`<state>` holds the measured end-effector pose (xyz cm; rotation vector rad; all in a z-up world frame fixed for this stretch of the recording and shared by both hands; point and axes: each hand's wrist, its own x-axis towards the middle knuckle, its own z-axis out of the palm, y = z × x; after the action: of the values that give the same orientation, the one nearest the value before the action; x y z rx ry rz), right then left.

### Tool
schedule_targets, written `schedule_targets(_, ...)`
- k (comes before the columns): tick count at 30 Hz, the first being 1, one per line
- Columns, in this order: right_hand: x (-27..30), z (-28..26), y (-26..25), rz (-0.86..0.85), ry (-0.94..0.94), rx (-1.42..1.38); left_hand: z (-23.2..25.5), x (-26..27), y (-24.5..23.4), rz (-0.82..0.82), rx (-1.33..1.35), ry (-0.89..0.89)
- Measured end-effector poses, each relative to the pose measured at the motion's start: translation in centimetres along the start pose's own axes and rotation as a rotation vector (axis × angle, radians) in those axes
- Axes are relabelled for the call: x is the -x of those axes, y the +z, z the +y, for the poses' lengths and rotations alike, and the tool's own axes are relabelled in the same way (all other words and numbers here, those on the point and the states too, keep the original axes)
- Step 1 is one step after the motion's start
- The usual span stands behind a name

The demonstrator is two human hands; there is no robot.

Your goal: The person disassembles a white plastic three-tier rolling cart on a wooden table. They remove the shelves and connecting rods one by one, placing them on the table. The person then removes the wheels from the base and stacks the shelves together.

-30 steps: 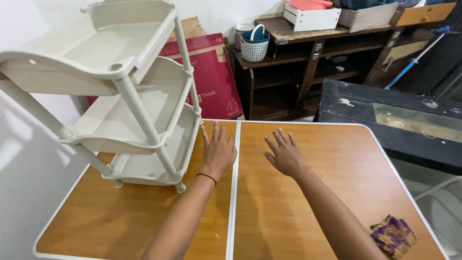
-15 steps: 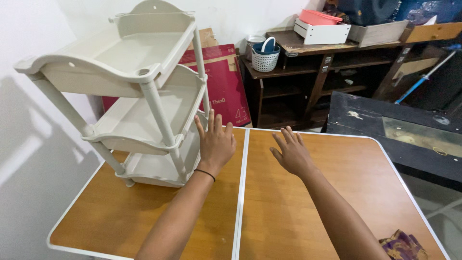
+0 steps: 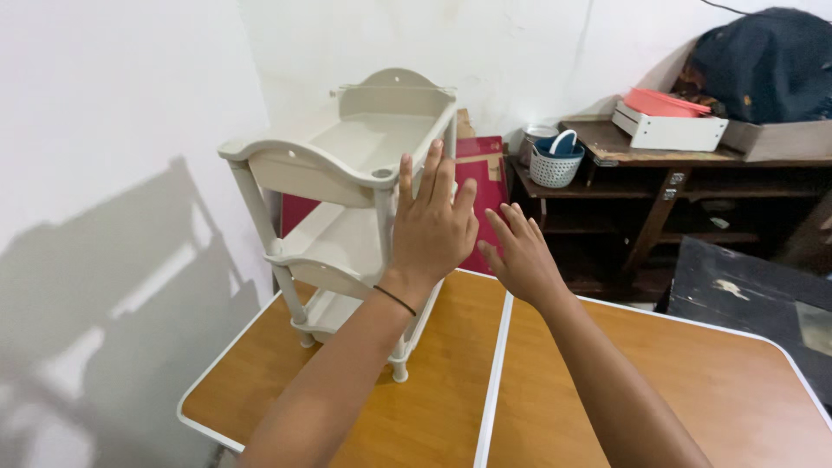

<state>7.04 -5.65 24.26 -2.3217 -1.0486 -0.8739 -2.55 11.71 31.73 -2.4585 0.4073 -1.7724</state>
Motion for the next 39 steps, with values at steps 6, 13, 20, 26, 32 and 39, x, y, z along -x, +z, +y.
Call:
schedule_targets(6, -6.8, -3.8, -1.9, 0.145, -0.078, -0.04, -5.7, -4.2, -2.8, 0.071, -0.097, -0.086)
schedule_targets(13, -12.2, -9.3, -2.4, 0.131, -0.112, -0.218, -12.7, -5.8, -4.6, -0.008, -0.114, -0.305)
schedule_targets(20, -13.1, -12.4, -2.5, -0.035, -0.138, -0.466, -16.1, -5.2, -3.0, 0.059, 0.081, -0.495)
schedule_targets(26, -13.2, -11.4, -4.0, -0.11, -0.121, -0.507, -23.1, -1.6, -3.0, 0.19, -0.13, -0.644)
schedule_targets(32, -13.0, -10.8, -3.3, -0.074, -0.092, -0.546, -25.8, 4.2, -3.8, 0.081, 0.204, -1.275)
schedule_targets(39, -12.4, -8.8, -1.9, 0.029, -0.135, -0.574, -23.1, 5.7, -2.5, -0.004, 0.958, -1.383)
